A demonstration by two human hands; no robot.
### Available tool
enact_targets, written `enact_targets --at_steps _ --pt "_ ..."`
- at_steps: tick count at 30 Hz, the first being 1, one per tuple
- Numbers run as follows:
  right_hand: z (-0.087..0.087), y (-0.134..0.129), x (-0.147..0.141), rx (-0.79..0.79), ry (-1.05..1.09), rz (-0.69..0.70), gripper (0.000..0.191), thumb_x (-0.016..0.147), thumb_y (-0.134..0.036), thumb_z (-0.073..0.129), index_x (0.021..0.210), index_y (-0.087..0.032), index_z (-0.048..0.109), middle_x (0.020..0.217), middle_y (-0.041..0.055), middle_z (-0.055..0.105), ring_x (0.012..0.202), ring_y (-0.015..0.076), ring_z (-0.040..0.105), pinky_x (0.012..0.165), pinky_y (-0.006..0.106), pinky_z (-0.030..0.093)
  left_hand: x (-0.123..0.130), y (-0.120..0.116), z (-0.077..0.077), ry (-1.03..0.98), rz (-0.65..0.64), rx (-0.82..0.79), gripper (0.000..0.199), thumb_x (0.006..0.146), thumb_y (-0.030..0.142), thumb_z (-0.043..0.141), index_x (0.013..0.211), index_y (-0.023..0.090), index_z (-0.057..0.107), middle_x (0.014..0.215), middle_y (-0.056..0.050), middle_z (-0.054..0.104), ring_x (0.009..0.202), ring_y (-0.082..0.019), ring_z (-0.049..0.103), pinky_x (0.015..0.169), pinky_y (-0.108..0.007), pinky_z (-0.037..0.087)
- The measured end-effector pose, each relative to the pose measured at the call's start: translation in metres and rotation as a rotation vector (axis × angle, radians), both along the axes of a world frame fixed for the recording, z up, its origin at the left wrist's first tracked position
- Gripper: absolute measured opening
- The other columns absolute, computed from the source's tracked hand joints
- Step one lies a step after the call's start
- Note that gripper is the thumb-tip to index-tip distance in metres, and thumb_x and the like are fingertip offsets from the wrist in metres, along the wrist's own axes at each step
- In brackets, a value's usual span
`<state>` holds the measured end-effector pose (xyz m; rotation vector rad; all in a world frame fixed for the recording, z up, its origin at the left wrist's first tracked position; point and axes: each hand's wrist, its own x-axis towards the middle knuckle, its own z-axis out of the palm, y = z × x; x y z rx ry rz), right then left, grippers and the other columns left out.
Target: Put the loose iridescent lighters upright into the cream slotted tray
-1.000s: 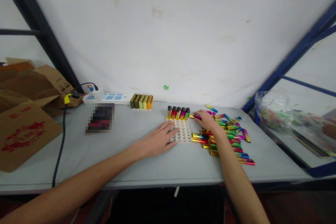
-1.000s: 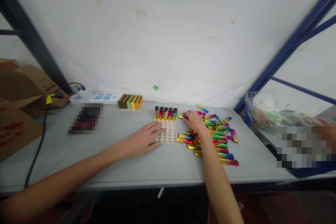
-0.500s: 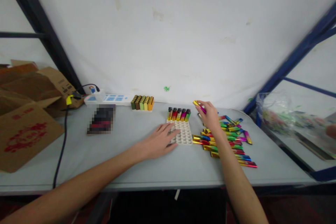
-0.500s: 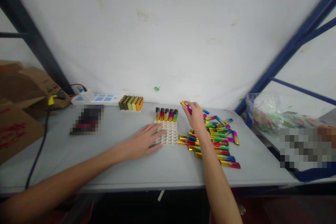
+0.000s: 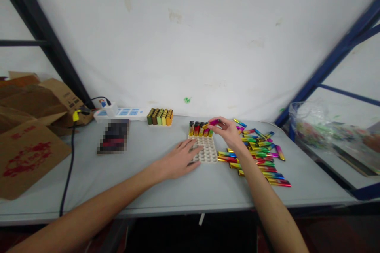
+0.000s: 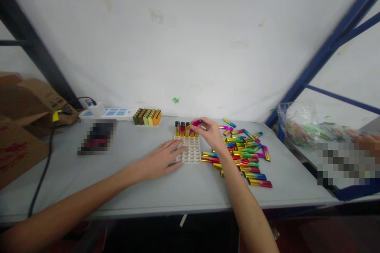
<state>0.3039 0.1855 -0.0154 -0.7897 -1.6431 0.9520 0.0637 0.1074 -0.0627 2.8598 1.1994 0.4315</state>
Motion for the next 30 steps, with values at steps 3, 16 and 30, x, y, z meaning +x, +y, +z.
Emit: enact_targets --at_steps 3,16,30 --pt "0.004 -0.005 -0.002 0.026 -0.071 0.044 0.037 0.086 -0.052 0.082 0.105 -0.020 0.080 0.102 0.0065 0.076 0.089 0.0199 0.068 0.077 0.032 0.056 0.000 0.001 -0.001 -0.006 -0.006 0.007 0.053 0.109 0.046 0.052 0.156 0.021 0.049 0.161 -0.020 0.046 0.152 -0.037 0.041 0.123 -0.055 0.039" --pt "-0.016 -0.004 -0.017 0.165 -0.313 0.006 0.045 0.091 -0.052 0.075 0.125 -0.023 0.067 0.094 0.0027 0.072 0.076 0.0173 0.069 0.073 0.031 0.060 0.002 -0.001 -0.002 -0.007 -0.001 0.046 0.051 0.109 0.046 0.051 0.153 0.020 0.051 0.158 -0.019 0.049 0.151 -0.036 0.043 0.124 -0.053 0.039" --pt "-0.022 -0.007 -0.029 0.249 -0.302 -0.142 0.034 0.099 -0.056 0.066 0.109 -0.023 0.068 0.091 0.0063 0.078 0.080 0.0223 0.078 0.076 0.035 0.064 0.014 -0.013 0.005 0.035 0.027 0.068 0.046 0.107 0.038 0.053 0.147 0.016 0.055 0.150 -0.019 0.056 0.147 -0.038 0.047 0.121 -0.053 0.040"
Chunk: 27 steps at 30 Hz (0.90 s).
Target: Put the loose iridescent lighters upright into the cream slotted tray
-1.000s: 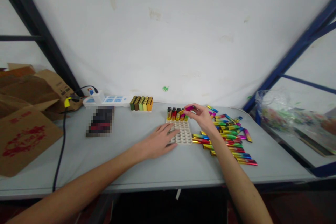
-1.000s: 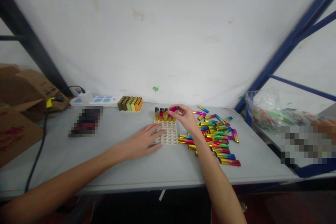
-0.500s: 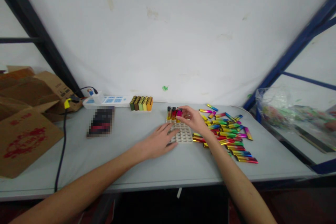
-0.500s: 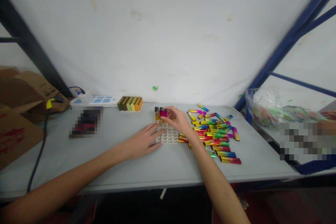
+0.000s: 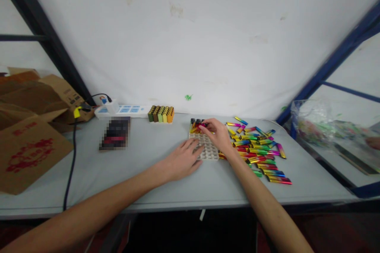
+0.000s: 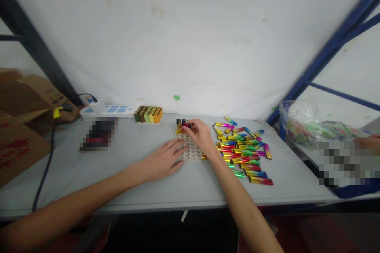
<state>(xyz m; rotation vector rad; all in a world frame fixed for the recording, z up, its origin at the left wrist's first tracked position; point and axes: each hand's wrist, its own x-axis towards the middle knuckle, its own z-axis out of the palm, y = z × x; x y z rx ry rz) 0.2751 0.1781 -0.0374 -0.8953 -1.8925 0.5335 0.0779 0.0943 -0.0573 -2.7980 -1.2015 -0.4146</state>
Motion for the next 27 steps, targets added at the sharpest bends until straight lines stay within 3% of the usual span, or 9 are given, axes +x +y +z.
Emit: enact_targets --at_steps 4,7,13,21,27 --pt "-0.001 0.002 -0.004 -0.017 -0.005 -0.063 0.040 0.099 -0.061 0.063 0.108 -0.023 0.068 0.090 0.0068 0.077 0.073 0.0213 0.076 0.068 0.033 0.063 0.001 -0.001 -0.005 -0.008 -0.001 0.017 0.046 0.107 0.038 0.051 0.147 0.016 0.054 0.151 -0.020 0.056 0.148 -0.038 0.046 0.121 -0.052 0.039" --pt "-0.002 0.003 -0.008 0.048 -0.062 -0.122 0.039 0.102 -0.060 0.057 0.109 -0.023 0.070 0.091 0.0074 0.078 0.072 0.0204 0.075 0.070 0.033 0.062 0.002 -0.001 -0.005 0.008 -0.004 0.024 0.047 0.107 0.038 0.051 0.148 0.014 0.054 0.150 -0.021 0.056 0.148 -0.038 0.046 0.121 -0.052 0.040" --pt "-0.012 0.008 -0.019 0.078 -0.196 -0.238 0.038 0.098 -0.060 0.065 0.090 -0.024 0.066 0.068 0.0023 0.073 0.060 0.0188 0.068 0.061 0.029 0.053 0.002 0.000 -0.005 -0.013 -0.017 0.027 0.048 0.107 0.038 0.051 0.149 0.015 0.053 0.152 -0.021 0.055 0.150 -0.038 0.044 0.122 -0.052 0.038" --pt "-0.014 0.009 -0.031 0.158 -0.468 -0.362 0.036 0.098 -0.058 0.069 0.088 -0.024 0.062 0.080 0.0072 0.077 0.067 0.0220 0.071 0.058 0.028 0.045 0.001 0.001 -0.007 -0.015 -0.023 0.030 0.047 0.108 0.039 0.049 0.149 0.015 0.053 0.153 -0.020 0.054 0.150 -0.038 0.043 0.123 -0.052 0.036" --pt "-0.004 0.005 -0.042 0.069 -0.572 -0.425 0.033 0.098 -0.055 0.071 0.100 -0.023 0.063 0.091 0.0133 0.079 0.079 0.0278 0.075 0.062 0.029 0.045 0.003 0.000 -0.002 0.022 -0.014 0.030 0.047 0.107 0.037 0.052 0.148 0.014 0.054 0.153 -0.021 0.054 0.149 -0.039 0.044 0.122 -0.052 0.038"
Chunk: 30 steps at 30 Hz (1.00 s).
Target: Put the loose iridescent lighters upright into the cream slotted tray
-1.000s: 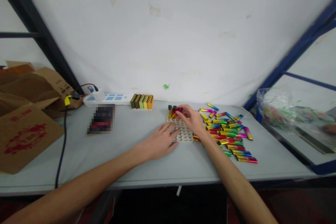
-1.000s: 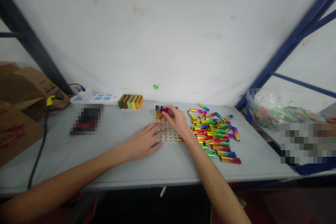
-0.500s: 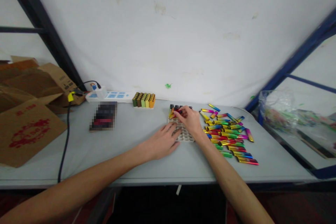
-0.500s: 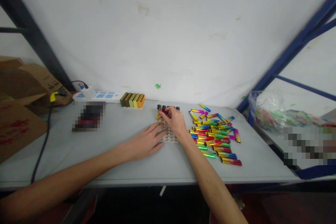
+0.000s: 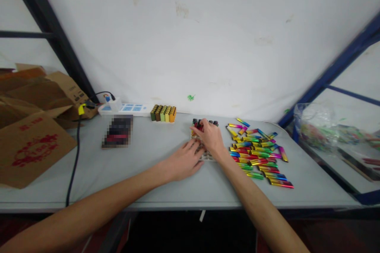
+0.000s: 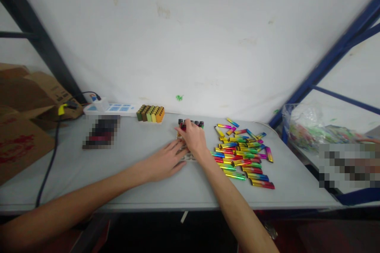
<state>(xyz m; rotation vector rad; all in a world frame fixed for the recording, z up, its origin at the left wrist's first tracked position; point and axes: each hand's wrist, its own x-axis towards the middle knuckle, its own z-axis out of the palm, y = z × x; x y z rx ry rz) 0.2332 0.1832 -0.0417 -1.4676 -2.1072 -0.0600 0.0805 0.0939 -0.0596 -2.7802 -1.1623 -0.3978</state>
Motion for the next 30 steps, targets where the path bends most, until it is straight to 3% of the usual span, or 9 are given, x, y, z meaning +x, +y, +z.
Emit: enact_targets --at_steps 6,11,13,16,20,25,30 --pt "-0.003 0.001 -0.001 0.015 0.060 0.091 0.031 0.100 -0.048 0.071 0.114 -0.023 0.061 0.094 0.0104 0.080 0.083 0.0257 0.076 0.067 0.028 0.049 0.000 -0.001 0.003 0.040 0.008 -0.008 0.049 0.108 0.037 0.052 0.149 0.012 0.054 0.153 -0.022 0.053 0.148 -0.040 0.045 0.122 -0.053 0.039" --pt "-0.002 0.011 0.021 0.083 0.173 0.131 0.032 0.104 -0.049 0.063 0.117 -0.021 0.063 0.078 0.0035 0.075 0.070 0.0219 0.071 0.067 0.028 0.048 -0.004 0.002 -0.002 -0.008 -0.010 -0.018 0.049 0.107 0.037 0.052 0.150 0.015 0.052 0.153 -0.020 0.054 0.149 -0.038 0.044 0.122 -0.052 0.039" --pt "0.001 0.021 0.045 0.138 0.201 0.062 0.031 0.108 -0.048 0.054 0.112 -0.019 0.066 0.073 0.0031 0.072 0.067 0.0211 0.068 0.068 0.028 0.047 -0.006 0.004 -0.005 -0.021 -0.013 -0.019 0.049 0.108 0.038 0.051 0.151 0.016 0.051 0.155 -0.020 0.053 0.150 -0.037 0.044 0.122 -0.052 0.039" --pt "0.003 0.039 0.091 0.172 0.140 -0.115 0.027 0.108 -0.035 0.051 0.101 -0.017 0.070 0.089 0.0110 0.075 0.081 0.0240 0.070 0.078 0.032 0.050 -0.007 0.004 -0.006 -0.006 -0.013 -0.010 0.049 0.109 0.039 0.050 0.153 0.017 0.050 0.156 -0.020 0.053 0.151 -0.036 0.044 0.121 -0.051 0.041" --pt "-0.006 0.052 0.134 -0.029 -0.017 -0.249 0.023 0.103 -0.030 0.058 0.110 -0.013 0.073 0.111 0.0170 0.074 0.105 0.0267 0.069 0.095 0.035 0.050 -0.008 0.003 -0.002 0.015 -0.013 -0.021 0.048 0.110 0.039 0.050 0.152 0.017 0.052 0.155 -0.020 0.053 0.150 -0.036 0.045 0.120 -0.051 0.042" --pt "-0.022 0.053 0.136 -0.158 -0.077 -0.226 0.019 0.095 -0.023 0.068 0.110 -0.014 0.076 0.100 0.0138 0.075 0.100 0.0277 0.070 0.094 0.037 0.050 -0.008 0.003 0.001 0.021 -0.006 -0.048 0.049 0.110 0.039 0.051 0.153 0.018 0.052 0.157 -0.020 0.051 0.151 -0.037 0.044 0.121 -0.052 0.043" --pt "-0.014 0.053 0.128 -0.114 -0.053 -0.126 0.026 0.094 -0.019 0.069 0.118 -0.016 0.076 0.110 0.0131 0.072 0.105 0.0250 0.069 0.098 0.036 0.051 -0.008 0.004 0.001 0.014 -0.012 -0.050 0.049 0.109 0.038 0.052 0.153 0.018 0.051 0.157 -0.021 0.051 0.150 -0.038 0.045 0.121 -0.053 0.043"
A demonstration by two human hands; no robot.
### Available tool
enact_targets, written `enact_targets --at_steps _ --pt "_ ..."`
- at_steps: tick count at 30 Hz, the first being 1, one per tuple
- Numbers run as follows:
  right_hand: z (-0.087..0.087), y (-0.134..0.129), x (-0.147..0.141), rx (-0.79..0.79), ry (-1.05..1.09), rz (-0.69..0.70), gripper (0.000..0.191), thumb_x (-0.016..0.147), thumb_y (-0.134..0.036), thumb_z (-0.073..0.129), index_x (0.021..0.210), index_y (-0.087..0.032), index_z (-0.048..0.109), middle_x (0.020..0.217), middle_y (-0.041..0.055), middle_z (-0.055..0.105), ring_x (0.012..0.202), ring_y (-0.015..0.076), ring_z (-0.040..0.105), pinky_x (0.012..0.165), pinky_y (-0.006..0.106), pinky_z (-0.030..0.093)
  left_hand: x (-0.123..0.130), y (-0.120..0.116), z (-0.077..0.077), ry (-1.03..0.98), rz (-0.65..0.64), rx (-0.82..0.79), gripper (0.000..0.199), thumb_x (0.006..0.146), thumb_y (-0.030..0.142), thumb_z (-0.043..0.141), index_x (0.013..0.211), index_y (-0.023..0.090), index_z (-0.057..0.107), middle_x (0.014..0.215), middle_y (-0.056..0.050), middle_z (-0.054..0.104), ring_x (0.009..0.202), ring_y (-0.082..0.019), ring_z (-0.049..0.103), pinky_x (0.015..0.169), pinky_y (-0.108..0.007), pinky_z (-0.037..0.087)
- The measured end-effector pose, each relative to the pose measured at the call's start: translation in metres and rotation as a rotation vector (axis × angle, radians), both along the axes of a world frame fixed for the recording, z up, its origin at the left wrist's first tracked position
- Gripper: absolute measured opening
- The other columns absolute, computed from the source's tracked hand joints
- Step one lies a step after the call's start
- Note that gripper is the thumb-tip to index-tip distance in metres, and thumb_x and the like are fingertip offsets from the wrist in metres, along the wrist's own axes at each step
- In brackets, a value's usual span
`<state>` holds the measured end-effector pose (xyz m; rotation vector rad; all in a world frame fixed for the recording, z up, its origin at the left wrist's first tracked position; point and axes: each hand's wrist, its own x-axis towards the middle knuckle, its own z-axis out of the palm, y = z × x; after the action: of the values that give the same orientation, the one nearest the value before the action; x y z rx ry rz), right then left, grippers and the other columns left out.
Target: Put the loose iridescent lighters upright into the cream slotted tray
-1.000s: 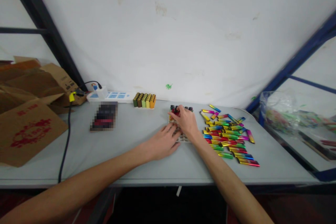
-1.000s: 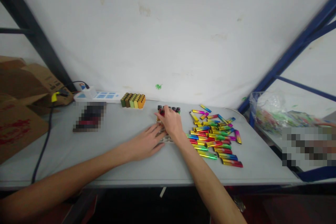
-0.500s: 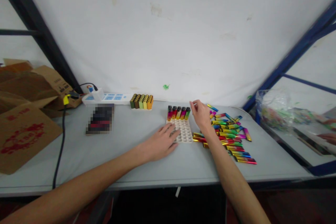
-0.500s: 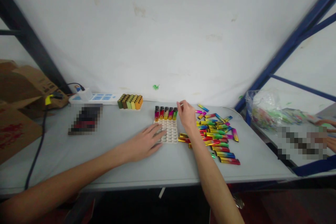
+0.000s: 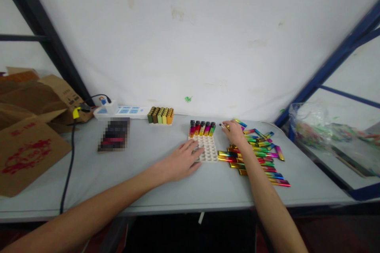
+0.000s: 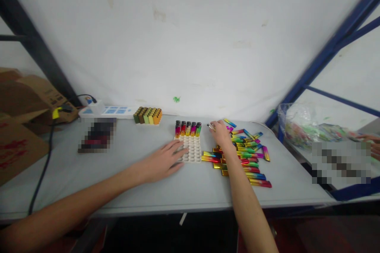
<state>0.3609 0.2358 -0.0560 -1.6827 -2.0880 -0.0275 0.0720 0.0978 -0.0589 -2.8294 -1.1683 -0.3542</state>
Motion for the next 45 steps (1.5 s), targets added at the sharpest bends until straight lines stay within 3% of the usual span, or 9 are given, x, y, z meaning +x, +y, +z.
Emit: enact_targets --at_steps 3,7,15,21,27,31,34,39,45 --pt "0.011 -0.004 -0.004 0.145 0.123 0.111 0.025 0.091 -0.021 0.072 0.116 -0.018 0.075 0.106 0.0095 0.070 0.097 0.0239 0.070 0.095 0.039 0.055 0.001 0.000 0.000 -0.002 -0.002 -0.002 0.049 0.109 0.038 0.052 0.153 0.018 0.051 0.157 -0.022 0.051 0.151 -0.038 0.044 0.120 -0.054 0.043" --pt "0.025 -0.018 -0.013 0.385 0.336 0.269 0.022 0.094 -0.031 0.072 0.112 -0.020 0.073 0.100 0.0070 0.068 0.083 0.0220 0.069 0.079 0.039 0.061 0.001 0.000 0.000 0.000 0.000 -0.015 0.049 0.109 0.038 0.053 0.153 0.017 0.051 0.158 -0.022 0.050 0.151 -0.039 0.044 0.120 -0.055 0.044" --pt "0.043 -0.043 -0.034 0.555 0.327 0.380 0.026 0.101 -0.033 0.065 0.124 -0.021 0.067 0.102 0.0088 0.071 0.086 0.0224 0.067 0.078 0.038 0.060 0.000 0.000 -0.002 -0.018 -0.005 0.004 0.048 0.109 0.039 0.054 0.152 0.018 0.052 0.155 -0.020 0.053 0.150 -0.038 0.045 0.119 -0.054 0.045" --pt "0.041 -0.053 -0.049 0.516 0.331 0.474 0.034 0.102 -0.030 0.062 0.135 -0.023 0.063 0.100 0.0063 0.072 0.078 0.0195 0.065 0.079 0.037 0.060 0.000 0.001 -0.003 -0.014 -0.004 0.020 0.048 0.108 0.039 0.054 0.152 0.019 0.052 0.154 -0.020 0.053 0.149 -0.038 0.045 0.118 -0.054 0.046" --pt "0.032 -0.054 -0.065 0.402 0.372 0.580 0.030 0.103 -0.042 0.065 0.125 -0.022 0.066 0.097 0.0065 0.070 0.076 0.0186 0.069 0.078 0.035 0.063 0.000 0.001 -0.003 -0.017 -0.003 0.018 0.049 0.108 0.039 0.054 0.153 0.018 0.052 0.155 -0.021 0.052 0.149 -0.039 0.045 0.118 -0.055 0.045" --pt "0.016 -0.047 -0.078 0.362 0.505 0.464 0.041 0.099 -0.059 0.066 0.115 -0.021 0.065 0.093 0.0071 0.072 0.070 0.0185 0.072 0.065 0.032 0.064 0.002 0.001 -0.001 -0.014 -0.006 0.019 0.049 0.108 0.038 0.055 0.152 0.016 0.053 0.153 -0.021 0.054 0.148 -0.038 0.046 0.119 -0.055 0.044" --pt "0.006 -0.043 -0.087 0.339 0.509 0.338 0.043 0.095 -0.065 0.068 0.102 -0.023 0.064 0.081 0.0052 0.072 0.069 0.0208 0.073 0.065 0.033 0.064 0.002 0.000 0.000 -0.018 -0.011 0.024 0.048 0.107 0.036 0.056 0.151 0.016 0.054 0.152 -0.020 0.055 0.147 -0.038 0.047 0.119 -0.054 0.044" --pt "-0.003 -0.040 -0.096 0.270 0.434 0.266 0.034 0.096 -0.056 0.071 0.093 -0.023 0.063 0.078 0.0054 0.074 0.066 0.0208 0.072 0.065 0.033 0.062 0.002 0.001 -0.002 -0.029 -0.017 0.040 0.047 0.107 0.038 0.056 0.149 0.016 0.056 0.150 -0.020 0.056 0.147 -0.038 0.047 0.119 -0.054 0.043" --pt "-0.009 -0.039 -0.098 0.238 0.398 0.294 0.024 0.098 -0.045 0.073 0.096 -0.023 0.066 0.080 0.0051 0.077 0.070 0.0210 0.074 0.068 0.032 0.061 0.002 0.001 -0.002 -0.039 -0.018 0.042 0.046 0.107 0.038 0.056 0.147 0.017 0.056 0.148 -0.019 0.057 0.146 -0.037 0.047 0.119 -0.053 0.042"
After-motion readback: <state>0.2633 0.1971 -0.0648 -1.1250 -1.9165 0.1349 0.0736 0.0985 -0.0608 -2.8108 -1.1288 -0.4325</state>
